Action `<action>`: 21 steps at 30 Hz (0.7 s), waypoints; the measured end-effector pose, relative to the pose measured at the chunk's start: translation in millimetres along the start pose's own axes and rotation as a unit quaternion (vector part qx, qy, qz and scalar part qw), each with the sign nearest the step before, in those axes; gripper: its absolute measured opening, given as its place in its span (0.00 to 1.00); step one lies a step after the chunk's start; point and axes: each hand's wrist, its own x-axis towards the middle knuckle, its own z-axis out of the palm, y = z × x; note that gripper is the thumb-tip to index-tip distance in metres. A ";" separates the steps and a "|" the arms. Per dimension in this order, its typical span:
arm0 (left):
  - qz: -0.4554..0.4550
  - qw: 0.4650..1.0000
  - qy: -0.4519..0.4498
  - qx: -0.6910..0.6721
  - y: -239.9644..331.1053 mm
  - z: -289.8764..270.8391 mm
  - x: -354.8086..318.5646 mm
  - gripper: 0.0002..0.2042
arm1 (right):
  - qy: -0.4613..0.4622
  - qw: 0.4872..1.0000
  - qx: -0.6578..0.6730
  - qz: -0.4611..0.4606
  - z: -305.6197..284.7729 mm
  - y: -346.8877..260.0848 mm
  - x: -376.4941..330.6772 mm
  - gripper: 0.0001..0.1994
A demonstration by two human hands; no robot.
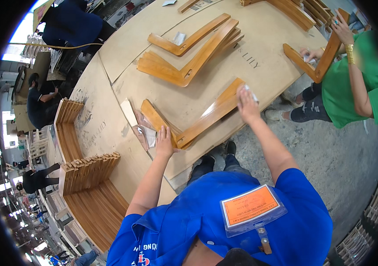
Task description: The person wipes multiple L-shaped wooden parts with a white cloth on a workbench. They handle each piece one at a time, wiping both sides and edges, then place the cleaned parts into a stack. The process is repeated for several pieces.
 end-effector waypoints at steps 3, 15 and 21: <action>0.016 0.999 0.029 0.001 -4.2 6.9 2.7 0.64 | 0.069 0.987 -0.140 0.040 8.0 -12.5 1.0 0.30; 0.015 0.998 0.008 0.052 -5.4 9.4 1.6 0.64 | 0.083 0.989 -0.086 0.083 1.2 -6.5 6.9 0.32; 0.010 0.999 0.000 0.052 -2.7 0.3 1.9 0.63 | 0.026 0.939 0.083 -0.333 28.6 -90.4 -46.6 0.26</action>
